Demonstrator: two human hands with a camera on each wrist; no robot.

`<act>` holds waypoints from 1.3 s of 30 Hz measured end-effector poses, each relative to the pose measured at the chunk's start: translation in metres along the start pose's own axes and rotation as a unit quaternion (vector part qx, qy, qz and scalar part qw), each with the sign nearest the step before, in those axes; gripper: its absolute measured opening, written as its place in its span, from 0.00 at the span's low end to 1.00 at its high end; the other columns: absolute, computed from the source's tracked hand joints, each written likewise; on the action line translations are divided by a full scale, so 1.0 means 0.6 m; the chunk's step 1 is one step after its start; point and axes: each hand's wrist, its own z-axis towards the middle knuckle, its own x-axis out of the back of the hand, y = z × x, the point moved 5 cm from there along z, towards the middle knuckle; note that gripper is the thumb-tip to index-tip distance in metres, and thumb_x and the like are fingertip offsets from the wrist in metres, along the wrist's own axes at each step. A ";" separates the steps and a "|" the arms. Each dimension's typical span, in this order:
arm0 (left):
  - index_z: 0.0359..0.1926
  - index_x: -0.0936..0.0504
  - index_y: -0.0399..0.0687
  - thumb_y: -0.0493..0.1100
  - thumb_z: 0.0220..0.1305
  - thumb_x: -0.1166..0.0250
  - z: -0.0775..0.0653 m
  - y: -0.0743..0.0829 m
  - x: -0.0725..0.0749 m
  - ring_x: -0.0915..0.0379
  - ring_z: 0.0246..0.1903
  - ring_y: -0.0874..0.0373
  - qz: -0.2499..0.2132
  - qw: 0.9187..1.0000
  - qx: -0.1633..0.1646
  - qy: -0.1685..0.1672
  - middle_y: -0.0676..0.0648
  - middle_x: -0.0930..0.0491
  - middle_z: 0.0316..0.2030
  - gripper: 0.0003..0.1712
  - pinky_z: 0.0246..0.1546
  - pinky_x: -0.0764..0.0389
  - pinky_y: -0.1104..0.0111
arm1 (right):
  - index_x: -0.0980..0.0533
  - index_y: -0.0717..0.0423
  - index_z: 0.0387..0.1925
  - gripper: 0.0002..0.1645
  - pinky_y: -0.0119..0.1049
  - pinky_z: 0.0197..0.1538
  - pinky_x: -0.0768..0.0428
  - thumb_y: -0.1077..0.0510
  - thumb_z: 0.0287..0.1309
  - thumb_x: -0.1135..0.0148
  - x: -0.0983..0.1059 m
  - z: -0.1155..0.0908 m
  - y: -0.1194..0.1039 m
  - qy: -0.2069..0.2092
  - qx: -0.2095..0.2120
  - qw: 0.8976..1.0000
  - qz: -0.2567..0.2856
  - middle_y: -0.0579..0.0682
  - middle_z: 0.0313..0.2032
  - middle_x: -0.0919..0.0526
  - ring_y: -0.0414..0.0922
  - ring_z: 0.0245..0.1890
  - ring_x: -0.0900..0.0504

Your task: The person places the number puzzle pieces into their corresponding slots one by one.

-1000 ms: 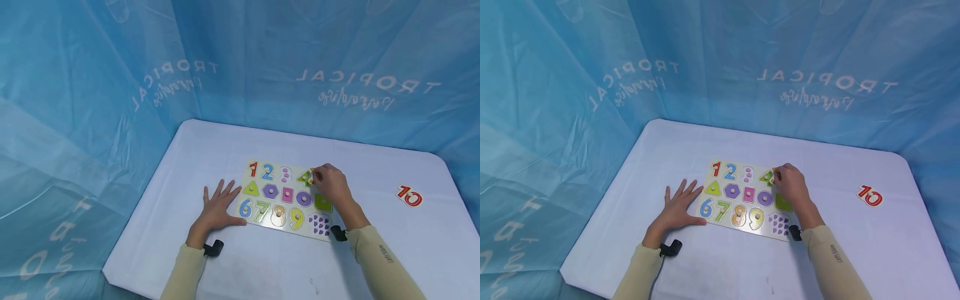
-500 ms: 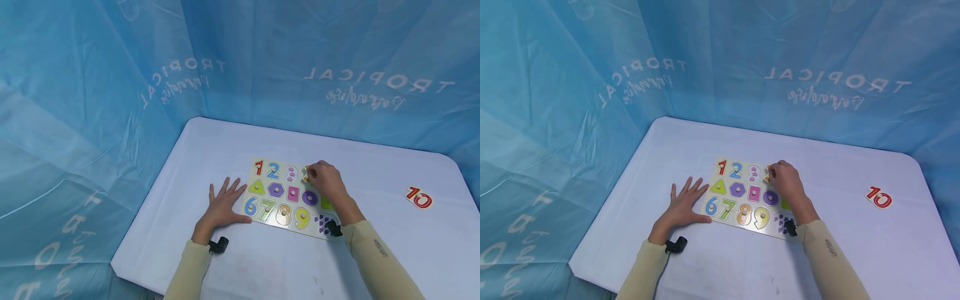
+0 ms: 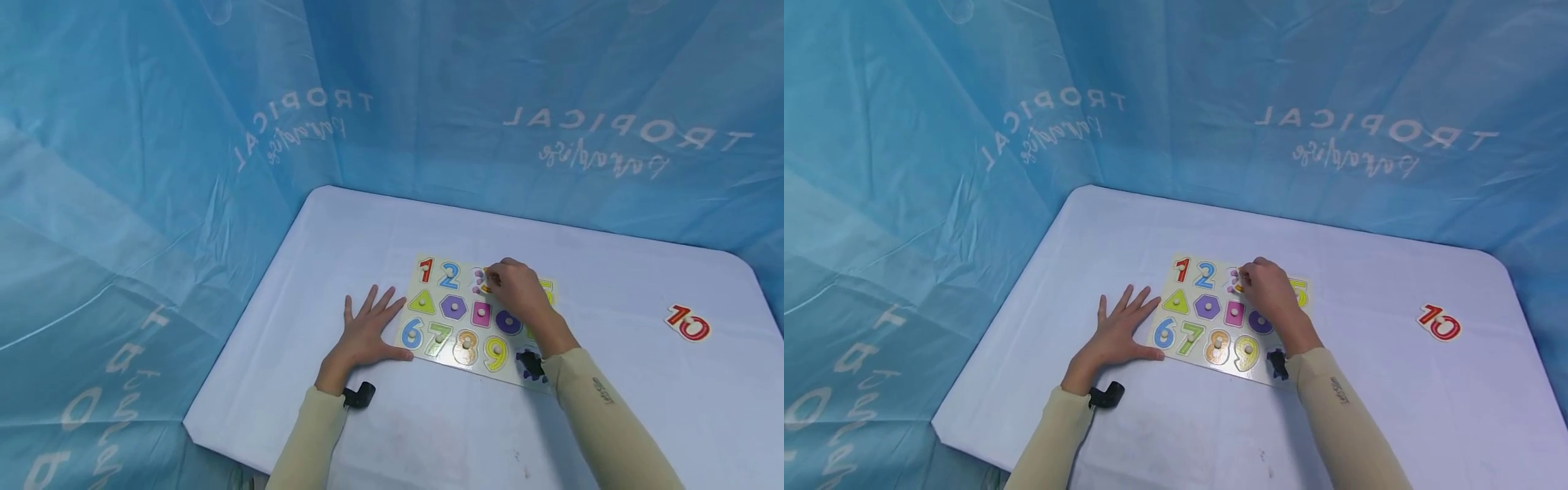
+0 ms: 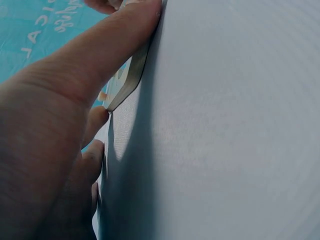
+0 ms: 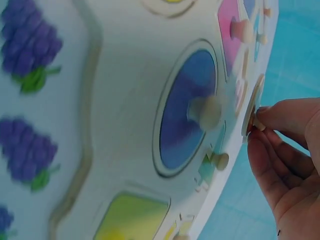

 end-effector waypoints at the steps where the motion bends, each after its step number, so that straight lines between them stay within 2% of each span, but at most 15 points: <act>1: 0.74 0.47 0.69 0.79 0.35 0.32 0.000 0.001 0.000 0.77 0.73 0.52 0.000 1.000 -0.001 0.001 0.57 0.58 0.75 0.65 0.62 0.79 0.39 | 0.20 0.63 0.49 0.16 0.47 0.49 0.21 0.62 0.60 0.36 -0.003 0.001 -0.002 -0.004 0.000 1.000 0.001 0.55 0.39 0.21 0.52 0.41 0.21; 7: 0.74 0.47 0.68 0.79 0.35 0.32 0.002 0.006 -0.004 0.77 0.73 0.51 0.004 1.000 -0.008 0.002 0.57 0.58 0.75 0.65 0.62 0.78 0.39 | 0.20 0.61 0.49 0.17 0.48 0.49 0.21 0.61 0.59 0.35 -0.019 0.004 0.002 -0.018 -0.018 1.000 -0.002 0.53 0.39 0.21 0.51 0.40 0.23; 12: 0.74 0.48 0.69 0.79 0.35 0.32 0.004 0.010 -0.005 0.77 0.73 0.52 0.008 1.000 -0.010 0.002 0.58 0.59 0.75 0.65 0.62 0.79 0.39 | 0.20 0.61 0.50 0.17 0.48 0.49 0.21 0.61 0.59 0.35 -0.019 0.002 0.006 -0.019 -0.018 1.000 -0.003 0.54 0.39 0.21 0.51 0.39 0.23; 21: 0.74 0.47 0.68 0.80 0.35 0.33 0.005 0.014 -0.003 0.76 0.73 0.51 0.011 1.000 -0.015 -0.001 0.57 0.58 0.75 0.65 0.62 0.77 0.38 | 0.20 0.63 0.49 0.16 0.47 0.48 0.21 0.61 0.60 0.36 -0.022 0.003 0.002 -0.019 0.000 1.000 0.015 0.53 0.38 0.22 0.50 0.39 0.23; 33: 0.75 0.48 0.68 0.80 0.36 0.33 0.003 0.009 0.000 0.76 0.73 0.51 0.012 1.000 -0.014 0.000 0.57 0.58 0.75 0.65 0.62 0.77 0.38 | 0.19 0.62 0.49 0.16 0.45 0.48 0.21 0.59 0.60 0.36 -0.035 0.011 -0.003 -0.025 0.014 1.000 0.009 0.53 0.38 0.22 0.49 0.38 0.23; 39: 0.74 0.46 0.66 0.78 0.36 0.32 -0.001 0.005 0.007 0.75 0.73 0.49 0.002 1.000 -0.005 0.006 0.55 0.57 0.75 0.65 0.62 0.76 0.38 | 0.21 0.61 0.50 0.17 0.47 0.50 0.22 0.57 0.62 0.38 -0.036 0.013 -0.008 -0.036 0.027 0.998 0.034 0.53 0.41 0.22 0.49 0.42 0.23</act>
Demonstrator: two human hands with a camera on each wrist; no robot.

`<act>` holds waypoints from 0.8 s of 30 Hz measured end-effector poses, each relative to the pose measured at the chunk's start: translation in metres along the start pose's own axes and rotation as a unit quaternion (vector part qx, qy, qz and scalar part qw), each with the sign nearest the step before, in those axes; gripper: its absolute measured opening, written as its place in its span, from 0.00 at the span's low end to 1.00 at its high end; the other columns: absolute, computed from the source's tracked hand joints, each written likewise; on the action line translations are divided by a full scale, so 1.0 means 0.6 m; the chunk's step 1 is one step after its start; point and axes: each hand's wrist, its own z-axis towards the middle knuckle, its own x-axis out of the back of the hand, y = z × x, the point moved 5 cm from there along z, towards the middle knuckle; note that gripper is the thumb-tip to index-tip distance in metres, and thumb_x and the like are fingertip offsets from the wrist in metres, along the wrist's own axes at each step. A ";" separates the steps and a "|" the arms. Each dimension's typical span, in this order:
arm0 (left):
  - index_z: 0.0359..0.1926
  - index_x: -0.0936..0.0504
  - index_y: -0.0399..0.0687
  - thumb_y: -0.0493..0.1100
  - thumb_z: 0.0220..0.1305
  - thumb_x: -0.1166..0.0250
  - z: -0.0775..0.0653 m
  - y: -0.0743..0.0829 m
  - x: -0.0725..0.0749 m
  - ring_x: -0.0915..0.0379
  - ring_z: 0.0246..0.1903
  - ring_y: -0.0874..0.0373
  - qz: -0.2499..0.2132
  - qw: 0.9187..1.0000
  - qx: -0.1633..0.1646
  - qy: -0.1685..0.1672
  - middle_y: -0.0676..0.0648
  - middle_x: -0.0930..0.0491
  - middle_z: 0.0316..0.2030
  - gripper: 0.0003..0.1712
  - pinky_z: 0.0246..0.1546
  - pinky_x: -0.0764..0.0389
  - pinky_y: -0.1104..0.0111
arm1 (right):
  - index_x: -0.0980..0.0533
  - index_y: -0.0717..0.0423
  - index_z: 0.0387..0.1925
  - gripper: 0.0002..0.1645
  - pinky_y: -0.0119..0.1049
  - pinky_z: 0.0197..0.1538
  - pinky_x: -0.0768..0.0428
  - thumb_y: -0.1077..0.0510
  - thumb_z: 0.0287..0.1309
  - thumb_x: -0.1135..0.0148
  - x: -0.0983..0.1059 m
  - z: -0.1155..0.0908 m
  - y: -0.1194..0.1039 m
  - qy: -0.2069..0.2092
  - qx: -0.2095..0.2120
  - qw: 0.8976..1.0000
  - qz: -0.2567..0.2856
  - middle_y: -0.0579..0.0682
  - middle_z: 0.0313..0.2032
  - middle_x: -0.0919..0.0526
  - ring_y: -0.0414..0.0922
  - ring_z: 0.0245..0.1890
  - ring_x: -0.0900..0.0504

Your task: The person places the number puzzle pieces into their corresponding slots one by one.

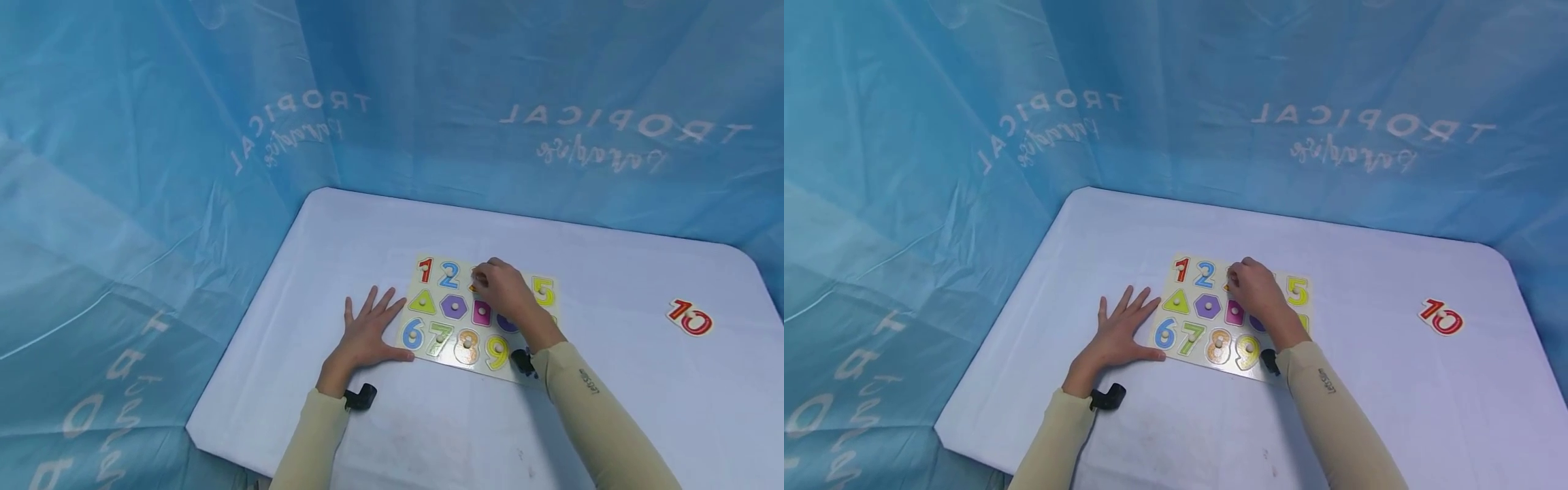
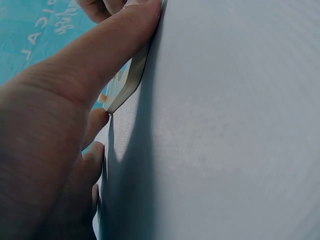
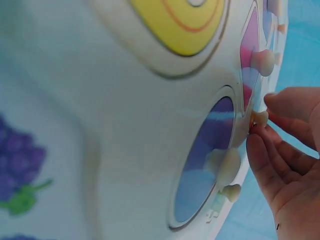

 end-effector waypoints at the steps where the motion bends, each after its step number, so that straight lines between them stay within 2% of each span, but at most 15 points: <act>1: 0.74 0.46 0.66 0.78 0.35 0.32 0.000 -0.001 0.000 0.75 0.73 0.49 0.000 1.000 0.002 0.001 0.55 0.57 0.75 0.65 0.63 0.76 0.38 | 0.21 0.62 0.51 0.17 0.47 0.51 0.23 0.57 0.63 0.39 0.000 0.000 -0.001 -0.004 0.001 1.000 0.004 0.53 0.42 0.22 0.49 0.43 0.23; 5: 0.74 0.47 0.68 0.79 0.35 0.32 -0.001 -0.004 -0.003 0.76 0.73 0.51 0.002 1.000 0.012 0.000 0.56 0.58 0.75 0.65 0.63 0.77 0.39 | 0.23 0.60 0.53 0.20 0.47 0.52 0.24 0.54 0.64 0.40 0.000 0.000 -0.003 -0.018 -0.008 1.000 0.009 0.53 0.43 0.23 0.49 0.42 0.25; 10: 0.74 0.46 0.67 0.79 0.35 0.32 0.000 -0.003 -0.008 0.75 0.73 0.50 -0.005 1.000 0.007 0.002 0.56 0.57 0.75 0.65 0.63 0.77 0.39 | 0.24 0.60 0.54 0.21 0.48 0.52 0.24 0.53 0.65 0.42 0.005 -0.003 -0.001 -0.027 -0.013 1.000 -0.002 0.54 0.45 0.23 0.50 0.43 0.24; 15: 0.74 0.46 0.67 0.79 0.35 0.32 0.002 -0.002 -0.010 0.76 0.73 0.50 -0.007 1.000 0.003 0.002 0.56 0.58 0.75 0.65 0.62 0.78 0.39 | 0.23 0.60 0.53 0.19 0.51 0.52 0.24 0.53 0.65 0.43 0.022 -0.011 0.009 -0.007 -0.032 0.999 -0.005 0.55 0.46 0.23 0.52 0.45 0.23; 24: 0.74 0.47 0.68 0.80 0.34 0.33 0.006 -0.004 -0.009 0.77 0.73 0.52 0.003 1.000 0.003 -0.001 0.57 0.59 0.75 0.65 0.62 0.78 0.39 | 0.24 0.58 0.55 0.21 0.57 0.60 0.32 0.52 0.64 0.41 0.045 -0.029 0.048 0.020 -0.066 0.997 -0.019 0.58 0.53 0.26 0.59 0.59 0.31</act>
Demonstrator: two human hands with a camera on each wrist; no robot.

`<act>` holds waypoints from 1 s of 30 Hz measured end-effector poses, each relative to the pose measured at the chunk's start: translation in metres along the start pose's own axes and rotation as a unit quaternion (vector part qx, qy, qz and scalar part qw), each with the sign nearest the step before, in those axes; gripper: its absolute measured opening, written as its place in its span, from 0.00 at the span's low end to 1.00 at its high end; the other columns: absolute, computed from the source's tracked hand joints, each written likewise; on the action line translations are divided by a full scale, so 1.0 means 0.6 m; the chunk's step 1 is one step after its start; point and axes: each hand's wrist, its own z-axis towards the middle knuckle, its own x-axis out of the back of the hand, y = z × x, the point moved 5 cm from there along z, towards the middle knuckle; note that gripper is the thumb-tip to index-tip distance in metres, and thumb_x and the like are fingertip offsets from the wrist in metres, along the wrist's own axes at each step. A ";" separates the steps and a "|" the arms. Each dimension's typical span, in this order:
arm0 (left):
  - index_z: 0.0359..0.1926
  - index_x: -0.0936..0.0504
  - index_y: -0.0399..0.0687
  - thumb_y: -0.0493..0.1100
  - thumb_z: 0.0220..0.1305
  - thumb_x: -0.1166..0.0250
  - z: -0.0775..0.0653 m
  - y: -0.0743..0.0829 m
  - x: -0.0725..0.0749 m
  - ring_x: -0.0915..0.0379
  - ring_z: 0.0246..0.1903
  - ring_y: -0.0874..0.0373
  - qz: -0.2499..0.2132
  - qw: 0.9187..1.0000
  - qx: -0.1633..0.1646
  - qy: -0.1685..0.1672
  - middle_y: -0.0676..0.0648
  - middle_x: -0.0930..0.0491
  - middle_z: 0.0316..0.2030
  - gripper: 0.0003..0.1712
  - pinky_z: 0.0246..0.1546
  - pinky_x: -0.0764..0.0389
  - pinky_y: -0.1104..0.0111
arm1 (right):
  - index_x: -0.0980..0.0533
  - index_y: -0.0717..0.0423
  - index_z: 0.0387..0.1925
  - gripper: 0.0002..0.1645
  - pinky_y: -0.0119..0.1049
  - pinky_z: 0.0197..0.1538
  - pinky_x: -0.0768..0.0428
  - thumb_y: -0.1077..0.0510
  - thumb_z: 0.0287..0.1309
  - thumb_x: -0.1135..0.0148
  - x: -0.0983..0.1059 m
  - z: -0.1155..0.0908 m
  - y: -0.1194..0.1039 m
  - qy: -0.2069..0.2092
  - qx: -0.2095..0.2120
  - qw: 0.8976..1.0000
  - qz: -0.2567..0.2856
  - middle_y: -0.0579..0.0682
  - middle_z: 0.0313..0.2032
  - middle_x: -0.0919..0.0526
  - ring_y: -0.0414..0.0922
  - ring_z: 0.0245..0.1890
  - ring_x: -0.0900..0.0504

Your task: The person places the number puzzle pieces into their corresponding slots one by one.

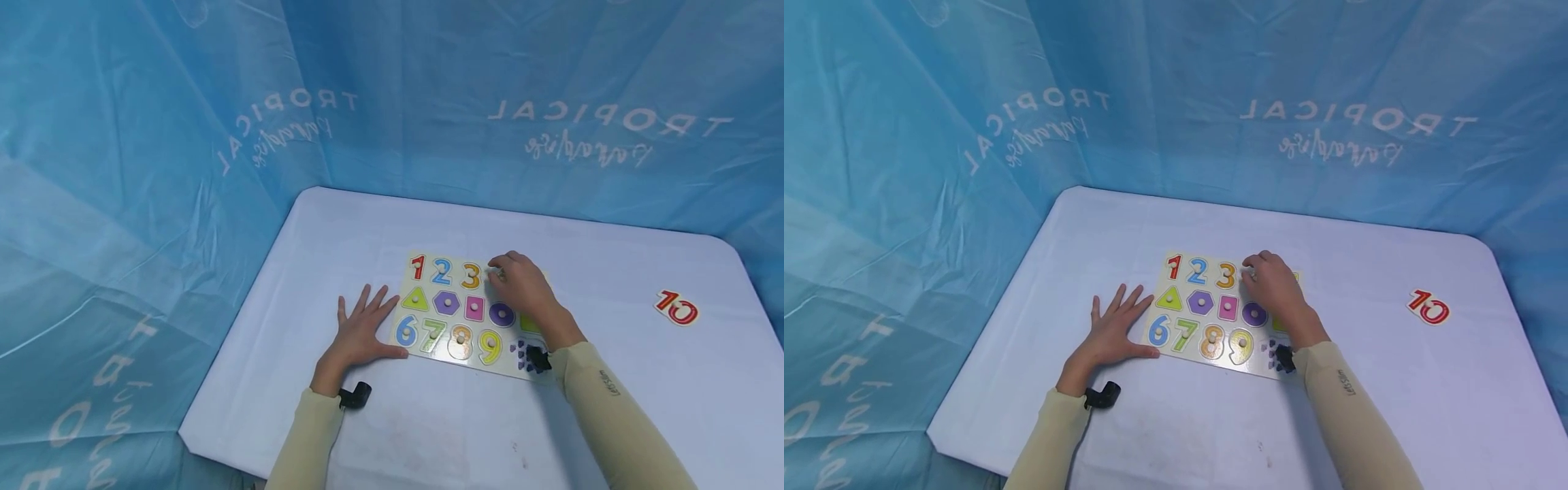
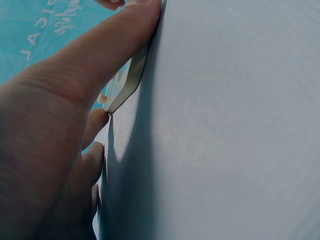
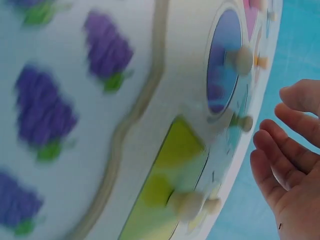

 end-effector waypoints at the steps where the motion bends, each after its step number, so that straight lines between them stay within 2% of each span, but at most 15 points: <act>1: 0.74 0.47 0.68 0.80 0.34 0.33 0.000 0.000 0.000 0.78 0.73 0.52 0.000 1.000 0.000 0.000 0.57 0.59 0.75 0.66 0.62 0.78 0.39 | 0.24 0.58 0.55 0.21 0.58 0.60 0.33 0.52 0.64 0.41 0.002 -0.002 0.004 0.003 -0.003 1.000 -0.001 0.58 0.54 0.26 0.59 0.59 0.31; 10: 0.74 0.48 0.69 0.79 0.35 0.32 0.003 -0.004 0.002 0.78 0.73 0.52 -0.004 1.000 0.004 -0.003 0.58 0.60 0.75 0.65 0.62 0.79 0.40 | 0.25 0.58 0.54 0.21 0.60 0.60 0.34 0.52 0.64 0.42 0.019 -0.016 0.039 0.015 -0.014 1.000 -0.010 0.61 0.57 0.30 0.61 0.60 0.34; 16: 0.75 0.49 0.70 0.79 0.35 0.33 0.005 -0.005 0.003 0.79 0.73 0.52 -0.005 1.000 0.006 -0.007 0.59 0.61 0.75 0.65 0.62 0.81 0.41 | 0.30 0.58 0.61 0.26 0.62 0.59 0.34 0.53 0.64 0.43 0.040 -0.030 0.064 0.026 -0.025 0.999 -0.019 0.64 0.60 0.35 0.63 0.60 0.36; 21: 0.75 0.50 0.71 0.81 0.35 0.34 0.004 -0.007 -0.003 0.80 0.73 0.53 0.000 1.000 0.008 -0.016 0.59 0.63 0.75 0.66 0.62 0.81 0.41 | 0.33 0.59 0.63 0.29 0.64 0.59 0.36 0.54 0.63 0.43 0.051 -0.044 0.098 0.034 -0.048 0.998 -0.032 0.66 0.60 0.36 0.65 0.60 0.38; 30: 0.75 0.49 0.69 0.80 0.35 0.34 0.003 -0.004 -0.001 0.79 0.73 0.53 -0.006 1.000 -0.004 -0.003 0.58 0.60 0.75 0.65 0.62 0.80 0.41 | 0.34 0.62 0.63 0.30 0.67 0.58 0.36 0.56 0.62 0.41 0.067 -0.070 0.161 0.042 -0.074 0.995 -0.059 0.69 0.60 0.38 0.67 0.59 0.39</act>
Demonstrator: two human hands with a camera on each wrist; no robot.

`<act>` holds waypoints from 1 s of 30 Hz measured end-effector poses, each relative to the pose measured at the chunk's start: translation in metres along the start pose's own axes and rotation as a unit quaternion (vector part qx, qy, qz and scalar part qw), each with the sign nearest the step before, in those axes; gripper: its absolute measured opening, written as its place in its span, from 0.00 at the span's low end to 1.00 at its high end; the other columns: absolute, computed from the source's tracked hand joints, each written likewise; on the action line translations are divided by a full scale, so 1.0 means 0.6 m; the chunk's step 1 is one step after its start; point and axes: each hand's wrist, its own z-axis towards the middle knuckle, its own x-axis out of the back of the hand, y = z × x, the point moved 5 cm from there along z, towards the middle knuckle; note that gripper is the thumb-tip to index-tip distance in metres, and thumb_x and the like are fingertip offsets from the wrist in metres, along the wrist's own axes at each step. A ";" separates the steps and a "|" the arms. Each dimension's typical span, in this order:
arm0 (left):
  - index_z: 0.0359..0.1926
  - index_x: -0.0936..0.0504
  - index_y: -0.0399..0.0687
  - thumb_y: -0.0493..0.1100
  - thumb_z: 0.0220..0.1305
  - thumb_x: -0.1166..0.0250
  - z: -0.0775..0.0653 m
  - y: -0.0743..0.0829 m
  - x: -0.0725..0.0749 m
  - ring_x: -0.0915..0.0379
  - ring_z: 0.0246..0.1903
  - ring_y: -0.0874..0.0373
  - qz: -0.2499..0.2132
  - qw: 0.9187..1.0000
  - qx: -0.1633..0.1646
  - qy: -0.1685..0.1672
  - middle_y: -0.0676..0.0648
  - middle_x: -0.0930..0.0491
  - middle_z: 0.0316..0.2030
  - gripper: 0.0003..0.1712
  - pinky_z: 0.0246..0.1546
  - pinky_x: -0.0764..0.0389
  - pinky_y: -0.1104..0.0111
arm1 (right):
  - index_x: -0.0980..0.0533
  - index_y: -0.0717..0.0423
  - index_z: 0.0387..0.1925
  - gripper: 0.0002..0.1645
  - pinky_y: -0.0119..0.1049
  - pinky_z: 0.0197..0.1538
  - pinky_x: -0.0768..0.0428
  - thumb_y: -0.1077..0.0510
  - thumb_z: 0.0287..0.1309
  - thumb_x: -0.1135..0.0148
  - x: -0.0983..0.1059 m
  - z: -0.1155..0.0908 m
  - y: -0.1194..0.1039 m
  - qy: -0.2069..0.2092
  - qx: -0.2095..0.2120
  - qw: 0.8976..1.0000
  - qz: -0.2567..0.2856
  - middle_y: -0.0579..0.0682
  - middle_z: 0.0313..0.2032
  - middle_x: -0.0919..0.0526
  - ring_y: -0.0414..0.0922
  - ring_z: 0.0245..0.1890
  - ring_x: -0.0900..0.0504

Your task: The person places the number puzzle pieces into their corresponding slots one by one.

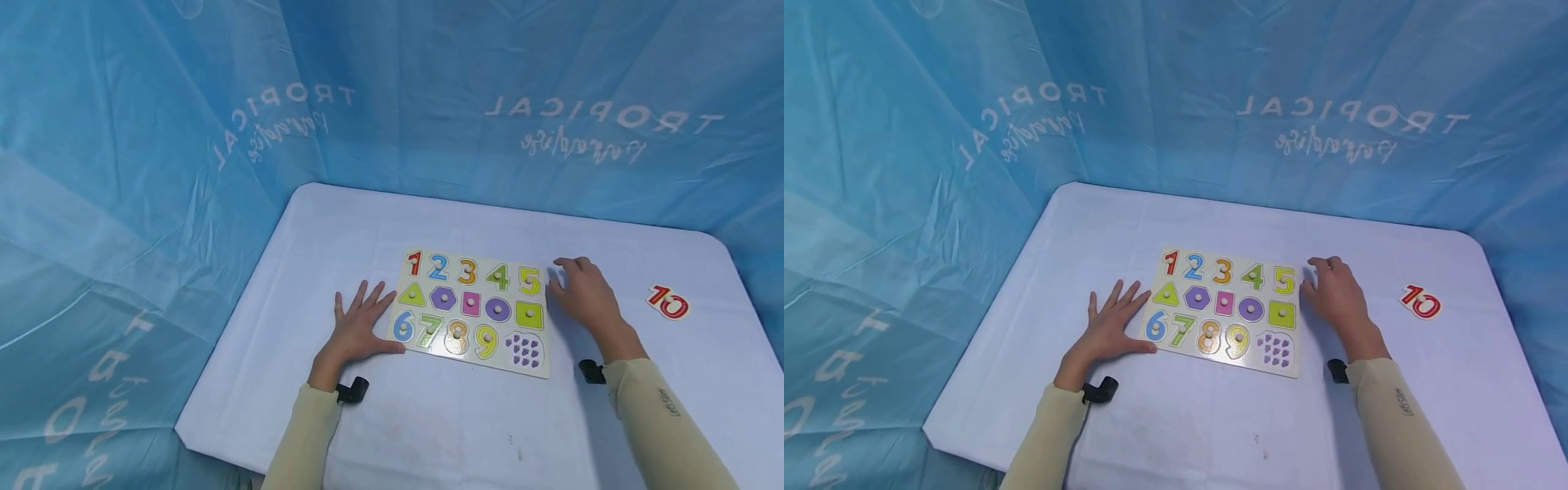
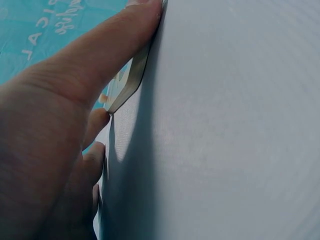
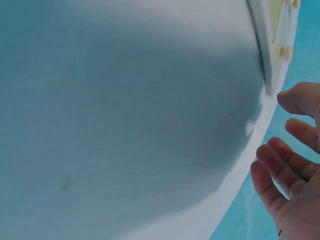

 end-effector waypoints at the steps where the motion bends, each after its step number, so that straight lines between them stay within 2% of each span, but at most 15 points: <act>1: 0.75 0.49 0.69 0.80 0.35 0.33 0.000 0.000 0.000 0.79 0.73 0.53 -0.001 1.000 0.001 -0.001 0.58 0.60 0.75 0.65 0.62 0.80 0.41 | 0.34 0.62 0.62 0.29 0.67 0.57 0.36 0.56 0.62 0.41 0.001 -0.001 0.007 0.000 -0.002 1.000 -0.001 0.69 0.59 0.38 0.67 0.58 0.39; 10: 0.75 0.49 0.70 0.80 0.35 0.33 0.001 0.000 0.001 0.80 0.73 0.53 0.002 1.000 0.006 -0.007 0.58 0.61 0.75 0.65 0.62 0.81 0.41 | 0.34 0.65 0.61 0.30 0.69 0.54 0.35 0.56 0.61 0.39 0.012 -0.007 0.060 -0.002 -0.022 1.000 -0.019 0.72 0.57 0.39 0.69 0.56 0.40; 19: 0.75 0.50 0.70 0.80 0.35 0.34 -0.001 0.000 -0.002 0.80 0.73 0.53 -0.007 1.000 0.006 -0.012 0.59 0.62 0.75 0.66 0.62 0.81 0.41 | 0.33 0.69 0.57 0.29 0.70 0.51 0.34 0.58 0.58 0.39 0.028 -0.022 0.118 0.001 -0.017 0.999 -0.038 0.74 0.52 0.38 0.72 0.53 0.39; 24: 0.74 0.48 0.70 0.80 0.34 0.33 -0.003 -0.002 0.000 0.79 0.73 0.53 -0.005 1.000 0.008 -0.004 0.58 0.60 0.75 0.66 0.62 0.80 0.41 | 0.33 0.72 0.55 0.26 0.70 0.52 0.36 0.58 0.61 0.43 0.037 -0.026 0.145 0.014 -0.027 0.998 -0.046 0.75 0.53 0.38 0.73 0.53 0.40; 30: 0.74 0.46 0.67 0.79 0.35 0.32 -0.002 0.002 0.003 0.77 0.73 0.52 -0.017 1.000 -0.004 0.002 0.57 0.58 0.75 0.65 0.62 0.80 0.41 | 0.32 0.76 0.52 0.21 0.69 0.55 0.39 0.62 0.64 0.52 0.052 -0.041 0.183 0.045 -0.071 0.995 -0.052 0.76 0.53 0.39 0.73 0.54 0.41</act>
